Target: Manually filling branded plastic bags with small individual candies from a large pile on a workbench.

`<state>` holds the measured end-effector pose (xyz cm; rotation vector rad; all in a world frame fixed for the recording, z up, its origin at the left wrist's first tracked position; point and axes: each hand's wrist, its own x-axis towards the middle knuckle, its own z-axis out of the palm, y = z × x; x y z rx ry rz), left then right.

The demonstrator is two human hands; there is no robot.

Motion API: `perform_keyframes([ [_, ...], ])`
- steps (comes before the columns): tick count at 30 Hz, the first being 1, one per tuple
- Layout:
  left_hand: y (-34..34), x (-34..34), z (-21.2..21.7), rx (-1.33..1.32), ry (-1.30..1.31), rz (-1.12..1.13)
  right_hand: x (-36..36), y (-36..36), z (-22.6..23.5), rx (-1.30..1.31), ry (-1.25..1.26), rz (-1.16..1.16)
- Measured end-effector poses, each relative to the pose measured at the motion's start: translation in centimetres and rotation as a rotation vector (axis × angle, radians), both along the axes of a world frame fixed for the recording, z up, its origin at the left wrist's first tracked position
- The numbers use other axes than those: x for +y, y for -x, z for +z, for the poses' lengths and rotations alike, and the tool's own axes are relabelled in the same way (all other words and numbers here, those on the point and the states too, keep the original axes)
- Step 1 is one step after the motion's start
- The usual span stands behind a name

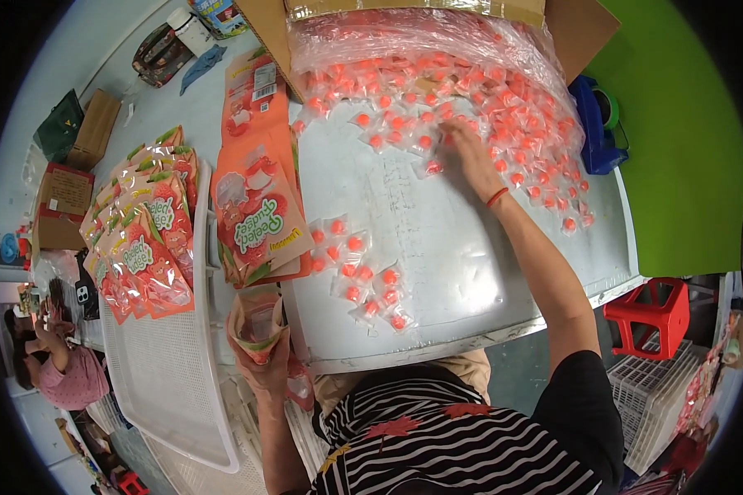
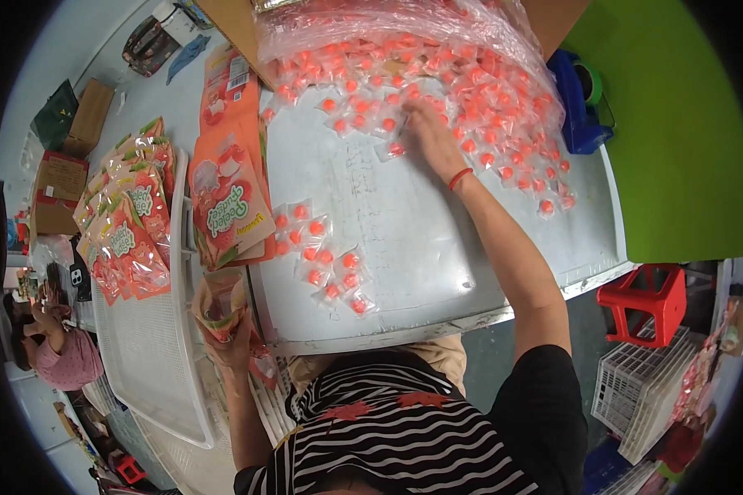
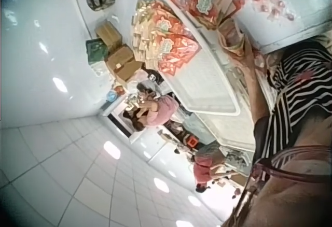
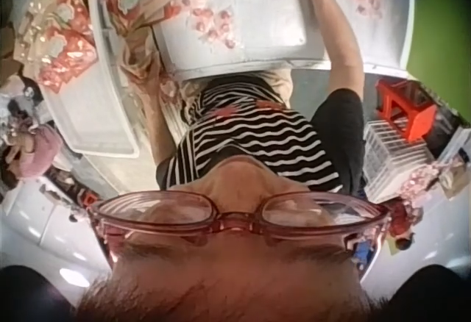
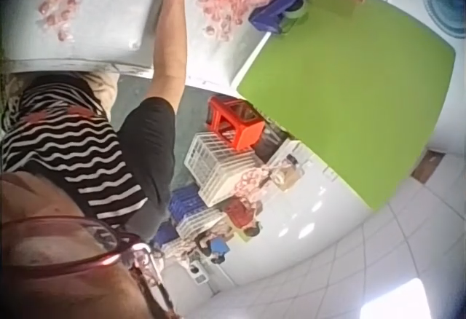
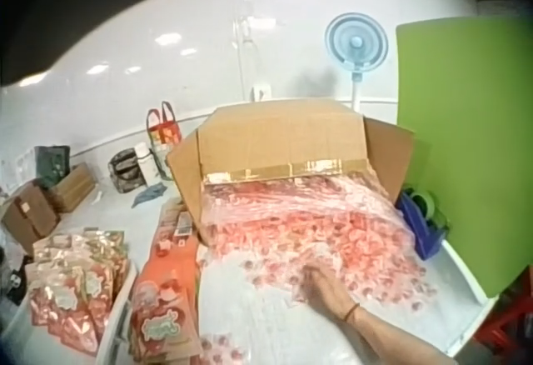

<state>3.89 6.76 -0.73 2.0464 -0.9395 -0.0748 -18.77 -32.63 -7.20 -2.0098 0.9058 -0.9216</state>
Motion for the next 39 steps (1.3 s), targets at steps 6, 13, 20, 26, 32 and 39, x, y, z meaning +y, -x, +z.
perform_keyframes([
  [6,-0.4,0.6,-0.5,0.046,0.062,-0.008,-2.8,0.7,0.7,-0.159,-0.130,-0.157],
  [13,-0.2,1.0,-0.2,0.056,0.039,0.013,-0.2,-3.8,0.7,0.153,0.556,-0.084],
  [20,-0.1,0.3,0.2,0.024,0.005,0.026,0.9,-5.4,-0.4,0.444,0.615,0.114],
  [26,-0.1,0.5,0.2,0.027,0.029,0.053,4.2,-3.1,-0.5,0.354,0.638,0.087],
  [32,-0.3,0.9,0.0,0.065,0.090,-0.006,5.3,-0.4,-0.5,0.428,0.637,-0.038],
  [39,-0.6,1.8,-0.5,0.125,0.050,0.007,6.1,2.9,-0.3,0.040,0.317,0.024],
])
